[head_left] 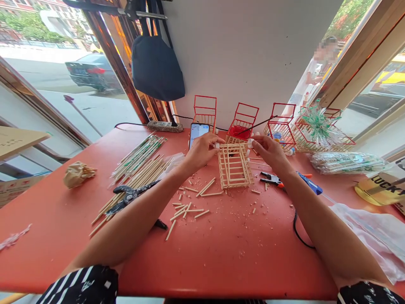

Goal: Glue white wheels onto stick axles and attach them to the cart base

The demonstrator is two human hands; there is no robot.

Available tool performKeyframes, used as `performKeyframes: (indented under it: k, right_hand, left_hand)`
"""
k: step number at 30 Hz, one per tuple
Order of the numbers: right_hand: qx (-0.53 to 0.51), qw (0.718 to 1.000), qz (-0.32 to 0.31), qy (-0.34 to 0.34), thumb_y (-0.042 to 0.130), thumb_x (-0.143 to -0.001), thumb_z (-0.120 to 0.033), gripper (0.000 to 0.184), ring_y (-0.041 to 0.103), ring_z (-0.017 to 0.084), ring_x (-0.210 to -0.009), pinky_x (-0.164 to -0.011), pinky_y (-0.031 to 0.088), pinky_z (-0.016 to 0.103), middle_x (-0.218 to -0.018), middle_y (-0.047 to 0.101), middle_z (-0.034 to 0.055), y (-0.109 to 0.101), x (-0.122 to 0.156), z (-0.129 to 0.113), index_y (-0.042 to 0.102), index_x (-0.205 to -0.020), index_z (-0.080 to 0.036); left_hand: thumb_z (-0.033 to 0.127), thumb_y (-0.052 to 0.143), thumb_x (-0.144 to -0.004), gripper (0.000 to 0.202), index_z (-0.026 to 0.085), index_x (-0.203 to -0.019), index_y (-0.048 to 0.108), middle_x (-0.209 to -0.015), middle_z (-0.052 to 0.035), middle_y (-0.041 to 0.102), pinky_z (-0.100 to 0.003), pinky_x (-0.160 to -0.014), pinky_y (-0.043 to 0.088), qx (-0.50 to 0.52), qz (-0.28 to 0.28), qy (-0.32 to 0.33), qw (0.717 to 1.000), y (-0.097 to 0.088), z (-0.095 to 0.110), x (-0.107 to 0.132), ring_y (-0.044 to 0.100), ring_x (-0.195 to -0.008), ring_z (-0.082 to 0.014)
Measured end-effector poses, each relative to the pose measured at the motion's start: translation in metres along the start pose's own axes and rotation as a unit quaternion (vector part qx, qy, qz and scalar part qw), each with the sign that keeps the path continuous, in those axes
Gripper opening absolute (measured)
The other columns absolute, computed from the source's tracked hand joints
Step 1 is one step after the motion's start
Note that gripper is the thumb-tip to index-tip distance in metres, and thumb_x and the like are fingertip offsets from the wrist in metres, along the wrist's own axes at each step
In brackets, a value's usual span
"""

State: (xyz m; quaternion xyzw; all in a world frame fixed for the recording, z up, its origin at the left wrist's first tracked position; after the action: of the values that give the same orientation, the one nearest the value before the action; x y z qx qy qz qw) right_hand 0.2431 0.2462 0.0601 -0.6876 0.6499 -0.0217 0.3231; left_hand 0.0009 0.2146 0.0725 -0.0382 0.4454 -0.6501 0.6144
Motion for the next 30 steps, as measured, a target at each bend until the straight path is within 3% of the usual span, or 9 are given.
performKeyframes:
  k: [10, 17, 25, 30]
  right_hand:
    - [-0.013, 1.0, 0.011, 0.007, 0.068, -0.086, -0.048, 0.036, 0.055, 0.013, -0.063, -0.061, 0.046, 0.028, -0.075, 0.067, 0.0008, 0.003, -0.001, 0.003, 0.071, -0.104, -0.018]
    - [-0.054, 0.998, 0.007, 0.024, 0.066, -0.087, -0.061, 0.049, 0.066, 0.017, -0.074, -0.064, 0.054, 0.03, -0.084, 0.073, 0.0055, 0.006, 0.0, 0.007, 0.069, -0.112, -0.019]
    - [-0.092, 0.995, -0.011, 0.025, 0.07, -0.081, -0.069, 0.054, 0.072, 0.02, -0.085, -0.068, 0.059, 0.031, -0.088, 0.073, 0.0055, 0.012, 0.001, 0.006, 0.067, -0.103, -0.02]
    - [-0.102, 0.994, -0.016, 0.02, 0.071, -0.08, -0.069, 0.054, 0.072, 0.019, -0.084, -0.069, 0.059, 0.031, -0.088, 0.073, 0.0048, 0.012, 0.002, 0.004, 0.066, -0.103, -0.02]
  left_hand:
    - [0.012, 0.067, -0.079, 0.03, 0.021, -0.106, 0.076, -0.114, -0.0048, 0.074, -0.032, -0.088, 0.06, -0.015, 0.0, -0.008, 1.0, -0.001, -0.003, 0.001, 0.07, -0.101, -0.0199]
    - [0.01, 0.066, -0.078, 0.032, 0.022, -0.106, 0.077, -0.114, -0.0041, 0.074, -0.031, -0.088, 0.06, -0.011, 0.007, -0.011, 1.0, -0.003, -0.001, 0.001, 0.07, -0.101, -0.0193]
    - [0.01, 0.067, -0.079, 0.028, 0.021, -0.102, 0.077, -0.113, -0.0042, 0.075, -0.031, -0.088, 0.059, -0.007, 0.012, -0.002, 1.0, -0.004, 0.003, 0.002, 0.07, -0.091, -0.0166]
    - [0.01, 0.067, -0.079, 0.028, 0.023, -0.102, 0.077, -0.115, -0.004, 0.075, -0.032, -0.087, 0.059, -0.015, 0.013, 0.007, 1.0, -0.005, 0.004, 0.002, 0.07, -0.1, -0.0198]
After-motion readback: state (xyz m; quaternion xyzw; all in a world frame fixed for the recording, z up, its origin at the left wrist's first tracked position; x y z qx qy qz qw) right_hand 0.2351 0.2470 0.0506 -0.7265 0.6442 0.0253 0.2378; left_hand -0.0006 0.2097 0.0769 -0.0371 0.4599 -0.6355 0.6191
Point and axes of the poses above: each hand's wrist, its own x-axis away from the middle knuckle, its own y-axis out of the palm, z = x × y, the point moved 7 cm from there along -x, towards the middle knuckle
